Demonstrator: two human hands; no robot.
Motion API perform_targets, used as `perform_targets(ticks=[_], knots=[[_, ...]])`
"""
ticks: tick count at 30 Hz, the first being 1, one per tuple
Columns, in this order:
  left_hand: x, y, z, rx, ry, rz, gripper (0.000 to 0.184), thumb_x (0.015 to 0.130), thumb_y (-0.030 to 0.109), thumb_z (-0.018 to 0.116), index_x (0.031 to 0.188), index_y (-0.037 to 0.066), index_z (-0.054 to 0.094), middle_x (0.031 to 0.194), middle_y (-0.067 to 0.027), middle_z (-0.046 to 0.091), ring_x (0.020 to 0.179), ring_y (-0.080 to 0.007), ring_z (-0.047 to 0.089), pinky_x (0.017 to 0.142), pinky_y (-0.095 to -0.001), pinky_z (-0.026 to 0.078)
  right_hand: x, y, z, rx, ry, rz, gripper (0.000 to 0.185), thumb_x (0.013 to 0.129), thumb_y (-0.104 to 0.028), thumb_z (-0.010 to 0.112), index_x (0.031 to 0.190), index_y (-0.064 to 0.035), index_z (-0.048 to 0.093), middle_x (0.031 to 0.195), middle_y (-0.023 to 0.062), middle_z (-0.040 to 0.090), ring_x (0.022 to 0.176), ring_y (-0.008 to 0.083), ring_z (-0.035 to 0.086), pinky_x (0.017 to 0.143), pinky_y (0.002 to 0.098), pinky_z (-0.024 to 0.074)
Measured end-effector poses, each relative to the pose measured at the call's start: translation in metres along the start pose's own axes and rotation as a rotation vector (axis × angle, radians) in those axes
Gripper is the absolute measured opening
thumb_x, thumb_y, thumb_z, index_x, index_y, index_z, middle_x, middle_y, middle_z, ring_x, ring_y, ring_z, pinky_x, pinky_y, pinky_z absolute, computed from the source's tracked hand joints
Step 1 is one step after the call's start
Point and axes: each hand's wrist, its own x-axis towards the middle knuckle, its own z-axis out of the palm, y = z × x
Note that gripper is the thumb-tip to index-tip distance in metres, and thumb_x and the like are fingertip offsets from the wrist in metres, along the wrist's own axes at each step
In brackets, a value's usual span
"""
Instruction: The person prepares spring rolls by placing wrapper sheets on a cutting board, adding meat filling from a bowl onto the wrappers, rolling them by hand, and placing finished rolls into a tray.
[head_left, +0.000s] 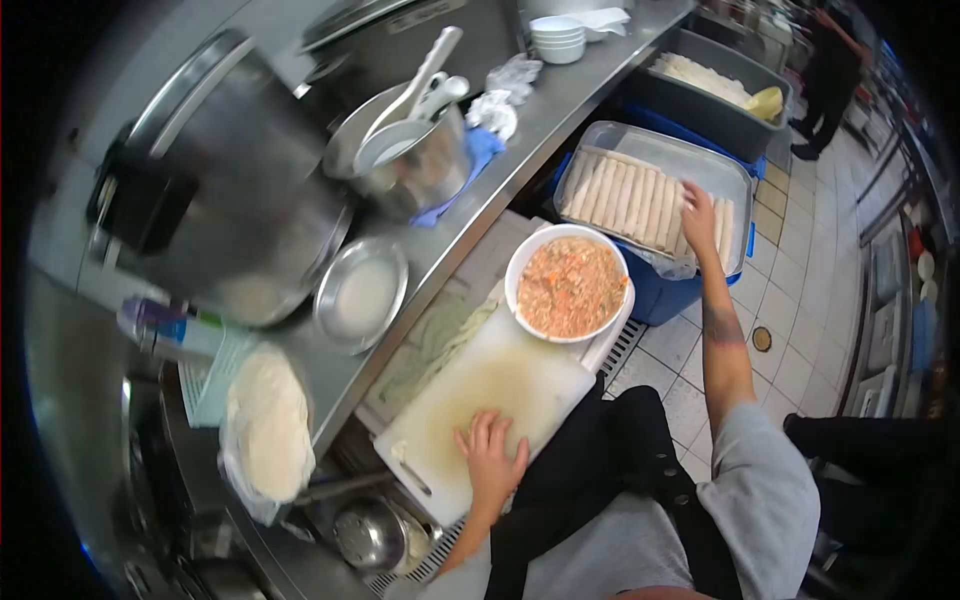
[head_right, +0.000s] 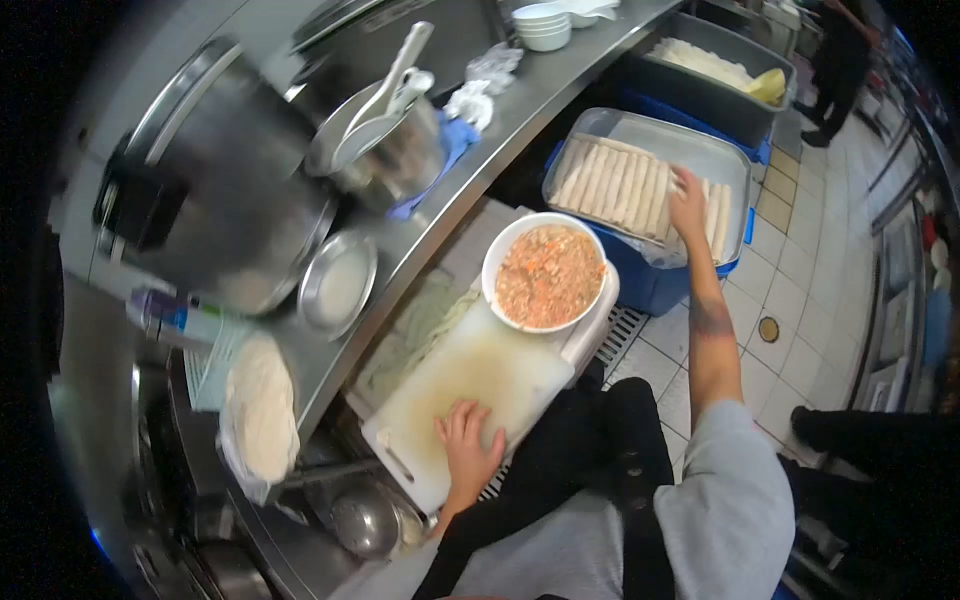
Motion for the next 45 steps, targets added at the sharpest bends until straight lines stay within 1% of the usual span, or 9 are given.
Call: perform_targets(ticks=[8, 15, 17, 22, 26, 29, 33, 38, 45], knots=[[-0.013, -0.019, -0.059, -0.093, 0.391, 0.142, 0.030, 0.079, 0.013, 0.073, 0.107, 0.008, 0.065, 0.130, -0.0147, 0.055, 0.133, -0.0359, 0.047, 0.114, -0.0623, 0.023, -0.250, -0.012, -0.095, 0.168, 0.096, 0.417, 0.045, 0.092, -0.008, 0.063, 0.136, -0.0119, 0.055, 0.132, 0.0110, 0.055, 0.105, 0.0172, 0.059, 0.083, 0.0309, 0.0513], [-0.032, -0.077, -0.208, 0.099, 0.832, 0.011, 0.026, 0.082, 0.007, 0.070, 0.106, 0.001, 0.066, 0.134, -0.0207, 0.055, 0.129, -0.0395, 0.051, 0.108, -0.0578, 0.038, -0.254, -0.056, -0.125, 0.079, 0.065, 0.230, 0.040, 0.094, -0.016, 0.066, 0.133, -0.0110, 0.058, 0.131, 0.0075, 0.057, 0.100, 0.0165, 0.060, 0.080, 0.0295, 0.0508], [-0.028, -0.106, -0.249, -0.053, 0.654, -0.101, 0.033, 0.087, 0.016, 0.069, 0.117, 0.003, 0.064, 0.143, -0.0191, 0.050, 0.134, -0.0390, 0.046, 0.109, -0.0605, 0.034, -0.242, -0.064, -0.124, 0.083, 0.057, 0.122, 0.037, 0.095, -0.015, 0.065, 0.130, -0.0090, 0.059, 0.128, 0.0067, 0.060, 0.099, 0.0158, 0.060, 0.079, 0.0286, 0.0503], [-0.013, -0.169, -0.271, 0.400, 0.231, -0.237, 0.048, 0.097, 0.042, 0.053, 0.142, 0.024, 0.051, 0.155, -0.0056, 0.040, 0.145, -0.0340, 0.032, 0.110, -0.0669, 0.022, -0.259, -0.101, -0.115, -0.089, -0.006, -0.105, 0.028, 0.096, -0.013, 0.062, 0.123, -0.0048, 0.064, 0.116, 0.0054, 0.066, 0.090, 0.0120, 0.058, 0.073, 0.0243, 0.0475], [-0.007, -0.188, -0.272, 0.345, 0.154, -0.259, 0.047, 0.100, 0.048, 0.044, 0.145, 0.033, 0.049, 0.157, -0.0009, 0.038, 0.147, -0.0311, 0.030, 0.110, -0.0683, 0.018, -0.298, -0.063, -0.122, 0.096, -0.115, 0.233, 0.028, 0.096, -0.015, 0.063, 0.122, -0.0074, 0.065, 0.114, 0.0025, 0.066, 0.096, 0.0108, 0.060, 0.081, 0.0243, 0.0474], [-0.007, -0.194, -0.276, 0.341, 0.216, -0.198, 0.042, 0.097, 0.045, 0.052, 0.137, 0.033, 0.058, 0.150, -0.0011, 0.049, 0.138, -0.0307, 0.043, 0.105, -0.0647, 0.028, -0.329, -0.089, -0.125, 0.200, -0.020, 0.356, 0.027, 0.096, -0.018, 0.063, 0.122, -0.0089, 0.066, 0.112, 0.0010, 0.067, 0.089, 0.0077, 0.058, 0.077, 0.0226, 0.0461], [0.003, -0.187, -0.288, 0.281, 0.296, -0.115, 0.028, 0.088, 0.034, 0.068, 0.112, 0.021, 0.074, 0.125, -0.0027, 0.066, 0.116, -0.0281, 0.058, 0.100, -0.0454, 0.040, -0.337, -0.065, -0.140, 0.165, -0.008, 0.321, 0.026, 0.096, -0.020, 0.063, 0.119, -0.0087, 0.067, 0.101, -0.0005, 0.067, 0.073, 0.0044, 0.052, 0.066, 0.0219, 0.0415], [0.017, -0.202, -0.286, 0.022, 0.382, -0.069, 0.013, 0.078, 0.019, 0.077, 0.086, 0.008, 0.078, 0.094, -0.0064, 0.072, 0.094, -0.0264, 0.064, 0.088, -0.0326, 0.047, -0.347, -0.098, -0.115, 0.220, -0.037, 0.203, 0.023, 0.096, -0.014, 0.064, 0.116, -0.0028, 0.066, 0.100, 0.0020, 0.067, 0.082, 0.0065, 0.056, 0.072, 0.0222, 0.0444], [0.029, -0.224, -0.288, -0.103, 0.348, -0.068, 0.015, 0.082, 0.014, 0.076, 0.087, -0.001, 0.075, 0.085, -0.0081, 0.069, 0.076, -0.0161, 0.064, 0.071, -0.0292, 0.049, -0.331, -0.260, 0.011, 0.291, -0.430, -0.083, 0.017, 0.092, -0.005, 0.064, 0.109, -0.0015, 0.068, 0.105, 0.0056, 0.065, 0.099, 0.0147, 0.062, 0.082, 0.0284, 0.0507]])
